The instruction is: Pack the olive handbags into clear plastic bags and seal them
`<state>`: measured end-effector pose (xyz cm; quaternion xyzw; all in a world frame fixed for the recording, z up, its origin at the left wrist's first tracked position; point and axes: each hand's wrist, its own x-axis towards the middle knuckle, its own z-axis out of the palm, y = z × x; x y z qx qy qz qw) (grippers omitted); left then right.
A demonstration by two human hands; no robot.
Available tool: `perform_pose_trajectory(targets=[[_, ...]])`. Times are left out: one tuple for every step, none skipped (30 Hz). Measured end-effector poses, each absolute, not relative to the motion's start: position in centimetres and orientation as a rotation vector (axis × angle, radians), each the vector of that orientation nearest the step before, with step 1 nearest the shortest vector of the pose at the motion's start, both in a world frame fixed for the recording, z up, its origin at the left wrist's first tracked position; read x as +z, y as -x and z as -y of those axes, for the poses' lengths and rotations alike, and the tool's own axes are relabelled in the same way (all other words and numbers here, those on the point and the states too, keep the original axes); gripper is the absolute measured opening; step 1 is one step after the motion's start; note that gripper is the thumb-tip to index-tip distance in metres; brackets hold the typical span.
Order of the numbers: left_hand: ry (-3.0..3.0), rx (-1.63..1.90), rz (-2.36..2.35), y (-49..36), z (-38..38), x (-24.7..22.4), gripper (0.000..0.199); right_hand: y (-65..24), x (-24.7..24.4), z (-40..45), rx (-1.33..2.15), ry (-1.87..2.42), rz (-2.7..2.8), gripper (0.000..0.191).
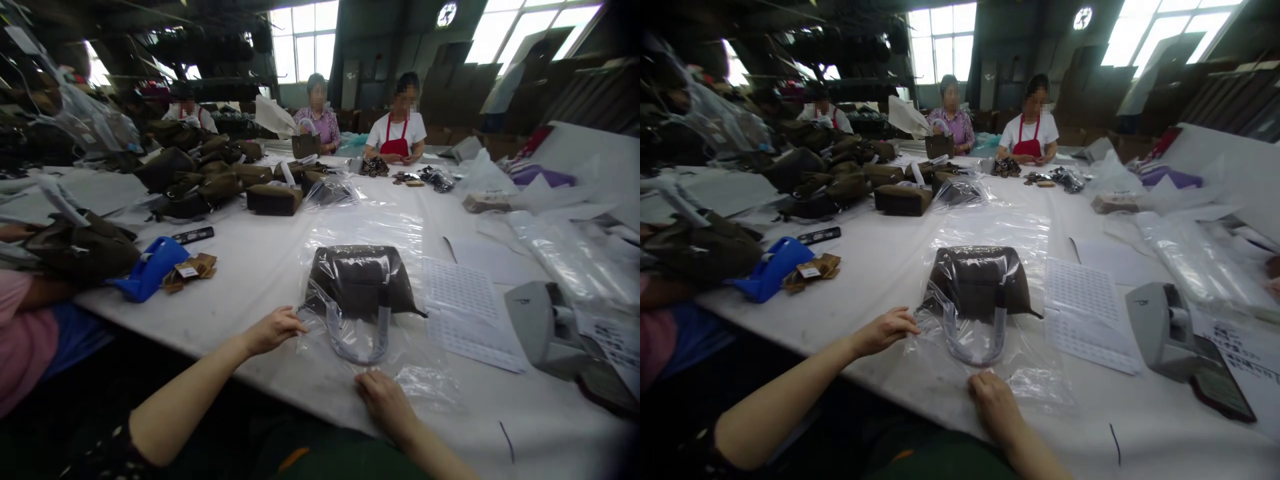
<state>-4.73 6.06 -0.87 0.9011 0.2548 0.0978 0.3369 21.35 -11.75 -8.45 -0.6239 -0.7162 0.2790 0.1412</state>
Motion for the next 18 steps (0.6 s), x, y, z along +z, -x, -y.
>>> perform_pose_trajectory(targets=[[-2.394,0.303,-0.702,3.8,-6.4,-0.3,0.023,-21.4,-8.7,11.8,0.844,1.793,1.978,0.024],[-2.443,0.353,-0.748,2.6,-6.7,0.3,0.022,-21.4,-8.9,11.9,0.914,1.77,1.859,0.025],[-2.49,0.411,-0.806,1.3,-7.0,0.7,0.021,-21.3,-9.1,12.0,1.037,1.743,1.695,0.022],[-2.527,0.472,-0.875,-0.1,-7.4,0.9,0.02,-21.1,-9.3,12.0,1.191,1.717,1.501,0.021],[-2.551,0.53,-0.95,-1.7,-7.6,1.0,0.018,-20.8,-9.6,12.0,1.349,1.696,1.304,0.024],[-2.562,0.579,-1.023,-3.2,-7.9,0.8,0.016,-20.4,-9.9,12.0,1.491,1.678,1.126,0.031],[-2.56,0.617,-1.089,-4.7,-8.0,0.4,0.015,-20.1,-10.4,11.9,1.606,1.665,0.991,0.039],[-2.549,0.648,-1.151,-6.0,-8.0,-0.2,0.015,-19.8,-10.9,11.8,1.692,1.654,0.914,0.047],[-2.535,0.676,-1.217,-7.2,-7.8,-1.0,0.013,-19.6,-11.3,11.6,1.743,1.647,0.891,0.052],[-2.517,0.703,-1.284,-8.3,-7.6,-1.9,0.013,-19.5,-11.7,11.4,1.769,1.635,0.897,0.056],[-2.495,0.732,-1.347,-9.3,-7.1,-2.8,0.013,-19.4,-12.0,11.1,1.794,1.619,0.892,0.057],[-2.471,0.765,-1.403,-10.1,-6.5,-3.8,0.015,-19.3,-12.2,11.0,1.816,1.607,0.884,0.056],[-2.446,0.805,-1.45,-10.7,-5.7,-4.7,0.017,-19.2,-12.4,10.9,1.83,1.599,0.874,0.054],[-2.421,0.852,-1.487,-11.3,-4.9,-5.6,0.017,-19.1,-12.4,11.0,1.836,1.595,0.861,0.051],[-2.397,0.902,-1.511,-11.8,-4.1,-6.3,0.018,-18.9,-12.5,11.2,1.837,1.59,0.848,0.047],[-2.372,0.954,-1.522,-12.2,-3.3,-6.9,0.018,-18.7,-12.4,11.4,1.837,1.583,0.835,0.043],[-2.354,1.007,-1.526,-12.6,-2.7,-7.4,0.019,-18.8,-12.3,11.7,1.839,1.574,0.823,0.039],[-2.345,1.053,-1.525,-12.8,-2.4,-7.9,0.021,-19.1,-12.0,12.0,1.843,1.558,0.815,0.032]])
